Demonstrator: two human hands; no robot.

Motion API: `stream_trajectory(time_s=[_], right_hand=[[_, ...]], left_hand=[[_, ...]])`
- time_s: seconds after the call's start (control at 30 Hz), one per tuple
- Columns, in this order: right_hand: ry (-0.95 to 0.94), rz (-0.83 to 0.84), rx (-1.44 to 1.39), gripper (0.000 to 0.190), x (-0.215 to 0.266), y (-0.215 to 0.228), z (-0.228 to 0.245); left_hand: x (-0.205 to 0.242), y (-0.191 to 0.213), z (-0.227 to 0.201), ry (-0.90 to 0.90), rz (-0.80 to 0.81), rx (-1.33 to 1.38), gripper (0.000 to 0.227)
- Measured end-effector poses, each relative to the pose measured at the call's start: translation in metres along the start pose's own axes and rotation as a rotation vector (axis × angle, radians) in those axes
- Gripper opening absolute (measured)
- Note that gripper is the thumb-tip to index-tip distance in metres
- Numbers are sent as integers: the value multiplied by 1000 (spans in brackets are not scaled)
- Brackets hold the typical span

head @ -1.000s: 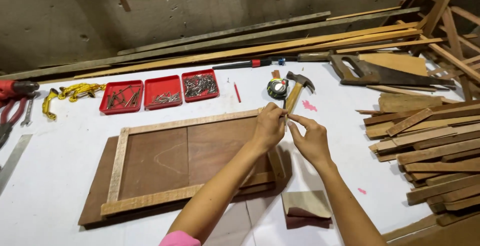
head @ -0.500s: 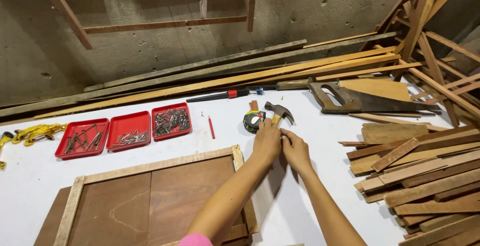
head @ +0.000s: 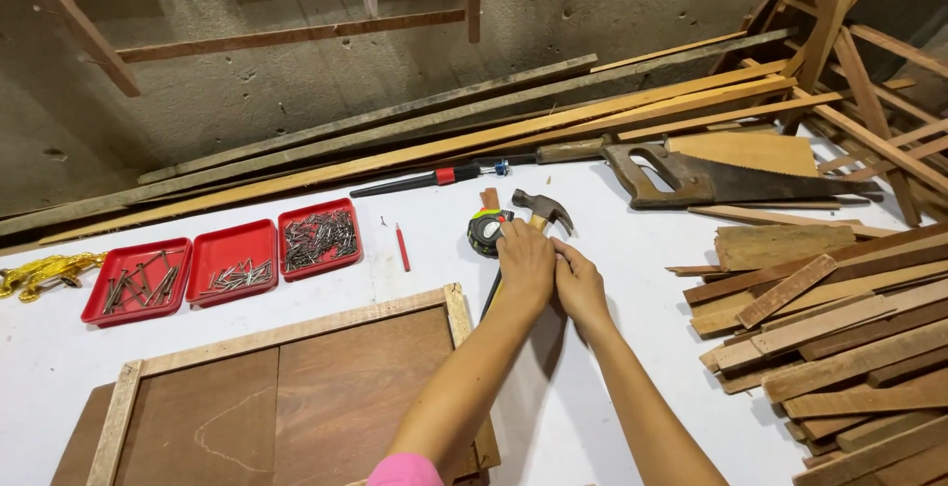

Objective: The person measures a wooden frame with a tape measure, marks the frame edge with a pencil using a ruler, picks nails from a red tray, and hammers nails into the frame's edge with a claw hammer, then presses the assembled frame with both hands.

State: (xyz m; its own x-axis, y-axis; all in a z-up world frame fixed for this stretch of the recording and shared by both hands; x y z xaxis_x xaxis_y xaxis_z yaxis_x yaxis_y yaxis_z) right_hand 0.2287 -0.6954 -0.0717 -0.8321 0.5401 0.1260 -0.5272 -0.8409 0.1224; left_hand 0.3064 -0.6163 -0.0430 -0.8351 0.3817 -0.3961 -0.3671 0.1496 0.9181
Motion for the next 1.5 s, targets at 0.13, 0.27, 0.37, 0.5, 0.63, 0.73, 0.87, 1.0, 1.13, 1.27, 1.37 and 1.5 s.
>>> stream_trajectory(time_s=[0.13,0.27,0.37,0.5,0.63,0.73,0.87,1.0,1.13,1.27,1.37,1.5], right_hand=[[-30,15,-55,43,-11,-3,-11],[-40,150,-416,44,-20,-19,-20],[-34,163,-532,45,-25,-19,-20],[-20,144,-688,44,-32,-14,-21],[40,179,-668,43,-28,-8,-11],[25,188,-671,39,-10,-13,10],[10,206,-631,38,23,-28,33],[70,272,-615,37,56,-50,60],[102,360,-582,38,92,-82,72],[115,412,-535,36,145,-121,92],[105,496,-556,35,189,-154,108],[84,571,-525,35,235,-199,109]], left_hand=[[-1,-2,0,48,-8,-3,29],[0,10,0,58,0,44,24],[-2,6,0,92,38,212,23],[7,46,5,86,88,420,33],[11,52,17,124,85,573,33],[19,66,34,146,68,739,40],[38,99,59,153,93,826,43],[59,141,90,141,51,815,40],[85,143,127,115,-2,738,37],[122,173,181,139,-133,703,33],[155,203,215,152,-146,686,31],[200,220,259,211,-102,652,30]])
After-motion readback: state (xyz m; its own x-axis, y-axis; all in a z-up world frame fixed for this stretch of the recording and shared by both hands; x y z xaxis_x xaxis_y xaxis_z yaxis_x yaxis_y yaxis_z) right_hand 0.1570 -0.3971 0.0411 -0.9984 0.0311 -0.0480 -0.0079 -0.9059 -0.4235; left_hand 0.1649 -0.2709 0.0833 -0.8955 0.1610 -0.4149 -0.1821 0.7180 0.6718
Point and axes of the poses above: each hand's wrist, its own x-axis away from the middle knuckle, its own y-axis out of the back of the hand, z = x × y, the point moved 10 cm from there along -x, towards the middle knuckle, and after that the axes turned 11 degrees about -x, right-handed, at the moved point
